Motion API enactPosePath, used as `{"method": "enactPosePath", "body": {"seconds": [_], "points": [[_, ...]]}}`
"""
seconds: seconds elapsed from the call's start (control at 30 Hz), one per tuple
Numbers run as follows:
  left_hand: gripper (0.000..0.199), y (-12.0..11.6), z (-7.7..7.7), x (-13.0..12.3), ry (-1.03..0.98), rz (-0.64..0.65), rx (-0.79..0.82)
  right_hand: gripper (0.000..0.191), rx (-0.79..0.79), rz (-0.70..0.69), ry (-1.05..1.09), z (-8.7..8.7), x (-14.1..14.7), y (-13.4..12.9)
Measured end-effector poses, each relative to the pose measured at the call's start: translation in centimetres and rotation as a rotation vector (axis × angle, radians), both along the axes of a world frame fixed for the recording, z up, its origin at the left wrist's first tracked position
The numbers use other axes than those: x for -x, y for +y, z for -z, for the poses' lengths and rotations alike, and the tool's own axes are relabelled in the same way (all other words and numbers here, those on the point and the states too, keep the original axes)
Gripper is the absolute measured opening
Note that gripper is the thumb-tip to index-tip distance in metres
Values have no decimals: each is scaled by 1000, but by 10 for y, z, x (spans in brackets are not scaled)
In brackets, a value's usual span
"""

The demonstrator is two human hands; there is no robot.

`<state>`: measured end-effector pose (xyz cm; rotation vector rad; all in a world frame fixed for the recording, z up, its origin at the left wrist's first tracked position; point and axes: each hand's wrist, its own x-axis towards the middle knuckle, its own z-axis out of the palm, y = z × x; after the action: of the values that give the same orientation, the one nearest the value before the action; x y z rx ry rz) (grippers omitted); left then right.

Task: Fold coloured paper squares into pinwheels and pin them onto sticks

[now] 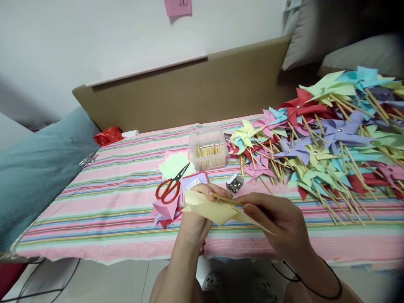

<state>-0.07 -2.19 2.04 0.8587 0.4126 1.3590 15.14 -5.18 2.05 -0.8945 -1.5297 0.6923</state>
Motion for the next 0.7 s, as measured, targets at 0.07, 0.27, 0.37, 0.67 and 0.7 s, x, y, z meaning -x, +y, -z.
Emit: {"method": "enactPosePath", "body": {"seconds": [0.07, 0.27, 0.37, 0.67, 0.7], "points": [[22, -1, -1, -1, -11, -9, 19, 18, 8, -8, 8, 0, 0, 0], [27, 1, 2, -3, 31, -47, 62, 15, 37, 18, 4, 1, 1, 0], [28, 2, 5, -3, 15, -63, 87, 14, 34, 35, 4, 1, 1, 0], [35, 2, 5, -7, 19, -126, 154, 17, 61, 7, 73, 3, 2, 2], [34, 2, 5, -7, 23, -124, 157, 17, 69, 3, 80, 3, 2, 2]]}}
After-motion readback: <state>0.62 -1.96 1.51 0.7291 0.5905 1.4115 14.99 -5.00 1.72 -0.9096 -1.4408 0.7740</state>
